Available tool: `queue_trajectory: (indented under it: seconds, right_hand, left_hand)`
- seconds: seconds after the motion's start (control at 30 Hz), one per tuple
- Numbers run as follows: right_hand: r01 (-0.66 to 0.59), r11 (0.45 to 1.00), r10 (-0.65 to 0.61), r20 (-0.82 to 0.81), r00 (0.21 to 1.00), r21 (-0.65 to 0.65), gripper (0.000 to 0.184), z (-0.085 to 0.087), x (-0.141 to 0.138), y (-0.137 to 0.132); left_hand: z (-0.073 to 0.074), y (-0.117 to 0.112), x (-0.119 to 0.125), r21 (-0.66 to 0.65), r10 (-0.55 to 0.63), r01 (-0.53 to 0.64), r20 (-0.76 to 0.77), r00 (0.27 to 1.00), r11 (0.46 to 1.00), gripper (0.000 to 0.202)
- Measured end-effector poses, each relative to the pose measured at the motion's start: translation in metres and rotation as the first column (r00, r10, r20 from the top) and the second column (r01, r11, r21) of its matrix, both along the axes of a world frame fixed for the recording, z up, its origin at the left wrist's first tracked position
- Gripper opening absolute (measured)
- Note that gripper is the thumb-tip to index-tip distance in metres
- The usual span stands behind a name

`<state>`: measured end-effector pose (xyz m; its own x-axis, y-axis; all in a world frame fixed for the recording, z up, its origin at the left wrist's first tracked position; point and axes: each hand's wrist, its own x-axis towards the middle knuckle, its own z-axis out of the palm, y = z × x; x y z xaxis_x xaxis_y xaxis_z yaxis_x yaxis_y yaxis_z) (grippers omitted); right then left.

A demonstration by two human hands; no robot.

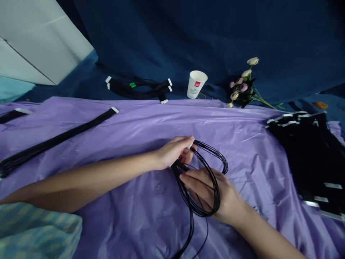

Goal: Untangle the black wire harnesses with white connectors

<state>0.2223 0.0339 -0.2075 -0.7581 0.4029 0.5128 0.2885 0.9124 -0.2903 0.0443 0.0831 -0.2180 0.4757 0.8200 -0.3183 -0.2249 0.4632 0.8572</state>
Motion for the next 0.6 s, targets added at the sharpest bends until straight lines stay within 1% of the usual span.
queue_trajectory:
  seconds: [0.13,0.23,0.33,0.43,0.5,0.57,0.6]
  right_hand:
    - [-0.017,0.997,0.019,-0.027,0.999,0.069,0.023,0.001,0.004,0.002]
    - [-0.057,0.998,0.060,-0.082,0.995,0.035,0.019,0.007,0.010,0.006]
    - [-0.125,0.988,0.114,-0.123,0.986,-0.086,0.018,0.016,0.016,0.011]
    - [-0.170,0.953,0.106,-0.250,0.962,-0.250,0.017,0.024,0.024,0.015]
    - [-0.181,0.912,0.039,-0.363,0.931,-0.368,0.025,0.026,0.029,0.016]
    - [-0.169,0.855,-0.092,-0.465,0.881,-0.490,0.030,0.025,0.034,0.017]
    - [-0.163,0.818,-0.178,-0.512,0.840,-0.551,0.028,0.023,0.036,0.017]
  left_hand:
    - [-0.001,0.000,0.000,0.007,0.005,-0.005,0.000,1.000,1.000,0.033]
    - [-0.002,0.000,0.000,0.007,0.008,-0.008,0.003,1.000,1.000,0.034]
    - [-0.004,0.000,0.000,0.008,0.007,-0.007,-0.003,1.000,1.000,0.035]
    - [-0.005,0.000,0.000,0.011,0.006,-0.006,-0.006,1.000,1.000,0.035]
    - [-0.005,0.000,-0.001,0.005,0.011,-0.011,0.001,1.000,1.000,0.035]
    - [-0.005,-0.001,-0.001,-0.013,0.015,-0.015,0.008,1.000,1.000,0.035]
    - [-0.005,-0.001,-0.001,-0.021,0.015,-0.014,0.008,1.000,1.000,0.034]
